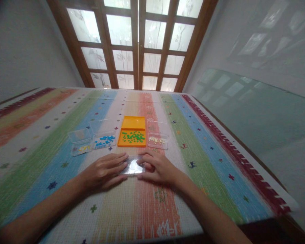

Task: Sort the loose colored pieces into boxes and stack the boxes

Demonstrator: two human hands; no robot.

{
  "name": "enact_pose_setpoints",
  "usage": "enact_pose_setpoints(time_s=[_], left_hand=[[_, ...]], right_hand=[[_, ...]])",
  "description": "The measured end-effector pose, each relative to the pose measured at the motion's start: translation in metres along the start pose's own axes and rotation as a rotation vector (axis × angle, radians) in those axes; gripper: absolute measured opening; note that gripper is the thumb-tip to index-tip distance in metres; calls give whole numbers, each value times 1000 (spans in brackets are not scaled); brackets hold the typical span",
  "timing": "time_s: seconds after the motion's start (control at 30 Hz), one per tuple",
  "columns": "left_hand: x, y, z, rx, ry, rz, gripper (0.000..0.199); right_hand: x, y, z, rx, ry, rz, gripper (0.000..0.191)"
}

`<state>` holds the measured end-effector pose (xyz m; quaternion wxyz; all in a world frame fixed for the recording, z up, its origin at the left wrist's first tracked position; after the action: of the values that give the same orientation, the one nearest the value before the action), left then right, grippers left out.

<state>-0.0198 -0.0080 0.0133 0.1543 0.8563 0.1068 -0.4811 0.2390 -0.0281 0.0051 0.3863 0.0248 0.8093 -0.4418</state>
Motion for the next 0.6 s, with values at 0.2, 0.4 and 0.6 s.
enact_pose_setpoints(time_s=[0.2,0.4,0.6], left_hand=[[4,3,0,-9,4,2,34],[-1,2,-2,-11,9,63,37],[-4,-5,-1,-62,-48,92,36]], right_hand=[[1,0,0,-2,16,-16,30],[2,1,-1,40,14,-43,30],[1,7,-1,56,27,-52,40]])
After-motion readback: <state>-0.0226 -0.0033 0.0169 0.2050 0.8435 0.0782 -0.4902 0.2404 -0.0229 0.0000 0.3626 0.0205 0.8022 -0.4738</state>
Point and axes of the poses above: each hand's wrist, its own z-axis away from the middle knuckle, its own x-axis out of the palm, y = z × x, the point moved 2 cm from there along -z, towards the middle knuckle, and after that the axes turned 6 degrees about -z, right-handed, at the moved point
